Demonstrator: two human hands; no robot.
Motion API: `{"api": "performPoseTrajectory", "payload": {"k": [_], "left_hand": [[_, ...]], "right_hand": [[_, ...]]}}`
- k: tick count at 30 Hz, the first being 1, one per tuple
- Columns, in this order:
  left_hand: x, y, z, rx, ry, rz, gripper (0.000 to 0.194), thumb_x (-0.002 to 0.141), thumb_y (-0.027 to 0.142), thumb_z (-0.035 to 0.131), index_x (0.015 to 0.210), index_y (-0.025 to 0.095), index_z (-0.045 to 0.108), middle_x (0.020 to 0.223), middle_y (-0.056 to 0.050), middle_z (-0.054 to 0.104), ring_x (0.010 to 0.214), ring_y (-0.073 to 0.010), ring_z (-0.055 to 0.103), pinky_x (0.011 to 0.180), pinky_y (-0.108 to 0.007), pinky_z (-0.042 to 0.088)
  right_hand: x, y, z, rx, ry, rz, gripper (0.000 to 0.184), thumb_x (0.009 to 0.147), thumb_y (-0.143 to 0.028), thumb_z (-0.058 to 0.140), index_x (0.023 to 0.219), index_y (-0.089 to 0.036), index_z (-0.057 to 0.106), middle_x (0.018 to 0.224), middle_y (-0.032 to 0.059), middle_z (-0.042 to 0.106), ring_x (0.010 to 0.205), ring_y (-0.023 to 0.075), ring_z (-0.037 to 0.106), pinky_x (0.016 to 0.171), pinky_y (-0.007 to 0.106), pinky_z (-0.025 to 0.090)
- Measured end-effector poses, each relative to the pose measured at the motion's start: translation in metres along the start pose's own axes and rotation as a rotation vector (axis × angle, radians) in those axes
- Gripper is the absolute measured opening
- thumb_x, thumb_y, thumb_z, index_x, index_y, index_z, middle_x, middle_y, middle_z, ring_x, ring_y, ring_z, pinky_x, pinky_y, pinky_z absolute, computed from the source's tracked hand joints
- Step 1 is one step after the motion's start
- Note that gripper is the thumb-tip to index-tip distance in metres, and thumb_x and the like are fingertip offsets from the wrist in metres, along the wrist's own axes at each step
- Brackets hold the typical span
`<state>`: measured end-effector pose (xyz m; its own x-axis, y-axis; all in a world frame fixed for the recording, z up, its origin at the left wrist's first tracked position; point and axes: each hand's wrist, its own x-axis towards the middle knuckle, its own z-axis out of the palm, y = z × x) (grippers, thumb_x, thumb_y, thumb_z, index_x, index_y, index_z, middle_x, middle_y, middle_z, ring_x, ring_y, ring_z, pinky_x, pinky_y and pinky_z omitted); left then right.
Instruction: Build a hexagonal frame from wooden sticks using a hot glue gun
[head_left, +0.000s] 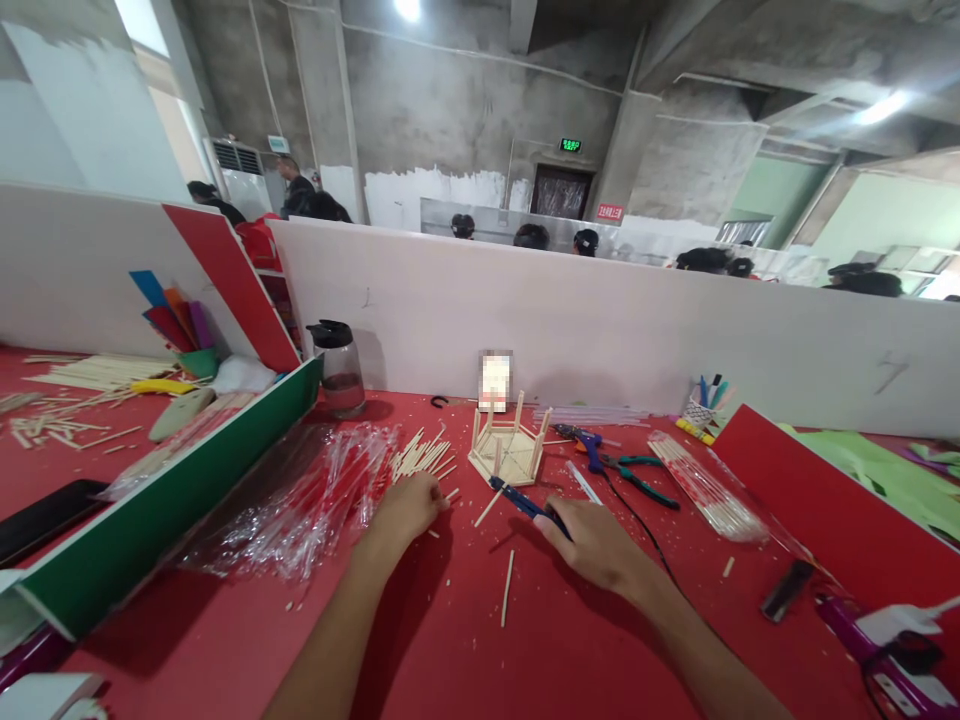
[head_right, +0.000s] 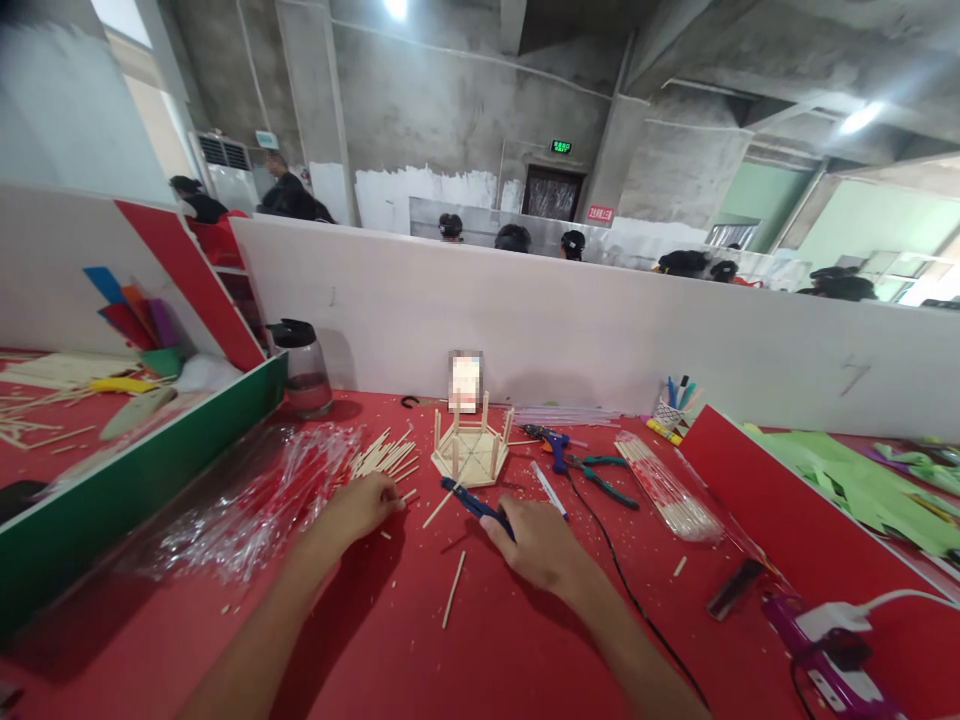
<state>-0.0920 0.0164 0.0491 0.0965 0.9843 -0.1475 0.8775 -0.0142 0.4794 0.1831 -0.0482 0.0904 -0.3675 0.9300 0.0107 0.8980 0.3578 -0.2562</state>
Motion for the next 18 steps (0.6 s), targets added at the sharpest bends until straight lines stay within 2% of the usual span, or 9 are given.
{"api": "performPoseTrajectory", "payload": {"k": [3, 5, 6, 8, 10, 14, 18], "left_hand": [[-0.002, 0.005, -0.005, 0.004, 0.131, 0.065, 0.014, 0.083, 0.028, 0.06, 0.083, 0.018, 0.07, 0.092, -0.012, 0.072, 0.087, -0.0264, 0.066, 0.074, -0.032, 0.045], [-0.005, 0.01, -0.009, -0.13, 0.19, 0.242, 0.022, 0.089, 0.027, 0.052, 0.096, 0.017, 0.07, 0.1, -0.011, 0.071, 0.091, -0.024, 0.065, 0.079, -0.032, 0.046], [-0.008, 0.014, -0.011, -0.227, 0.171, 0.343, 0.027, 0.092, 0.029, 0.048, 0.104, 0.018, 0.069, 0.106, -0.01, 0.071, 0.093, -0.0225, 0.064, 0.081, -0.031, 0.047], [-0.014, 0.02, -0.014, -0.404, 0.041, 0.501, 0.035, 0.094, 0.036, 0.046, 0.121, 0.022, 0.064, 0.117, -0.008, 0.068, 0.093, -0.0204, 0.064, 0.081, -0.03, 0.049], [-0.019, 0.024, -0.013, -0.494, -0.103, 0.566, 0.039, 0.091, 0.036, 0.051, 0.127, 0.026, 0.062, 0.124, -0.007, 0.066, 0.093, -0.02, 0.064, 0.08, -0.029, 0.05], [-0.021, 0.027, -0.008, -0.616, -0.227, 0.535, 0.036, 0.084, 0.029, 0.057, 0.118, 0.023, 0.067, 0.115, -0.008, 0.068, 0.085, -0.0187, 0.067, 0.076, -0.029, 0.051], [-0.021, 0.028, -0.008, -0.705, -0.31, 0.462, 0.037, 0.079, 0.029, 0.062, 0.115, 0.019, 0.066, 0.091, -0.005, 0.071, 0.066, -0.0152, 0.065, 0.064, -0.027, 0.05]], "right_hand": [[0.005, -0.001, 0.007, -0.024, 0.011, -0.022, 0.046, 0.101, -0.051, 0.031, 0.089, -0.018, 0.061, 0.085, 0.0102, 0.071, 0.076, 0.0252, 0.064, 0.062, 0.03, 0.028], [0.009, -0.001, 0.011, -0.036, 0.009, -0.036, 0.047, 0.101, -0.051, 0.032, 0.088, -0.018, 0.062, 0.085, 0.0101, 0.072, 0.075, 0.0246, 0.064, 0.061, 0.03, 0.026], [0.01, -0.001, 0.012, -0.043, 0.006, -0.043, 0.047, 0.101, -0.051, 0.032, 0.088, -0.018, 0.062, 0.084, 0.0101, 0.072, 0.075, 0.0245, 0.064, 0.06, 0.03, 0.026], [0.013, -0.001, 0.014, -0.058, 0.003, -0.059, 0.048, 0.101, -0.05, 0.031, 0.089, -0.017, 0.063, 0.085, 0.0104, 0.072, 0.075, 0.0245, 0.065, 0.06, 0.03, 0.026], [0.015, -0.001, 0.014, -0.07, 0.007, -0.074, 0.05, 0.101, -0.051, 0.03, 0.09, -0.017, 0.064, 0.086, 0.0106, 0.073, 0.076, 0.0246, 0.065, 0.061, 0.03, 0.027], [0.016, -0.005, 0.013, -0.081, 0.008, -0.096, 0.05, 0.101, -0.051, 0.031, 0.091, -0.018, 0.066, 0.087, 0.011, 0.073, 0.077, 0.0247, 0.065, 0.062, 0.03, 0.029], [0.016, -0.007, 0.01, -0.089, -0.001, -0.099, 0.05, 0.1, -0.051, 0.032, 0.09, -0.018, 0.067, 0.086, 0.0112, 0.073, 0.075, 0.0245, 0.065, 0.062, 0.03, 0.028]]}}
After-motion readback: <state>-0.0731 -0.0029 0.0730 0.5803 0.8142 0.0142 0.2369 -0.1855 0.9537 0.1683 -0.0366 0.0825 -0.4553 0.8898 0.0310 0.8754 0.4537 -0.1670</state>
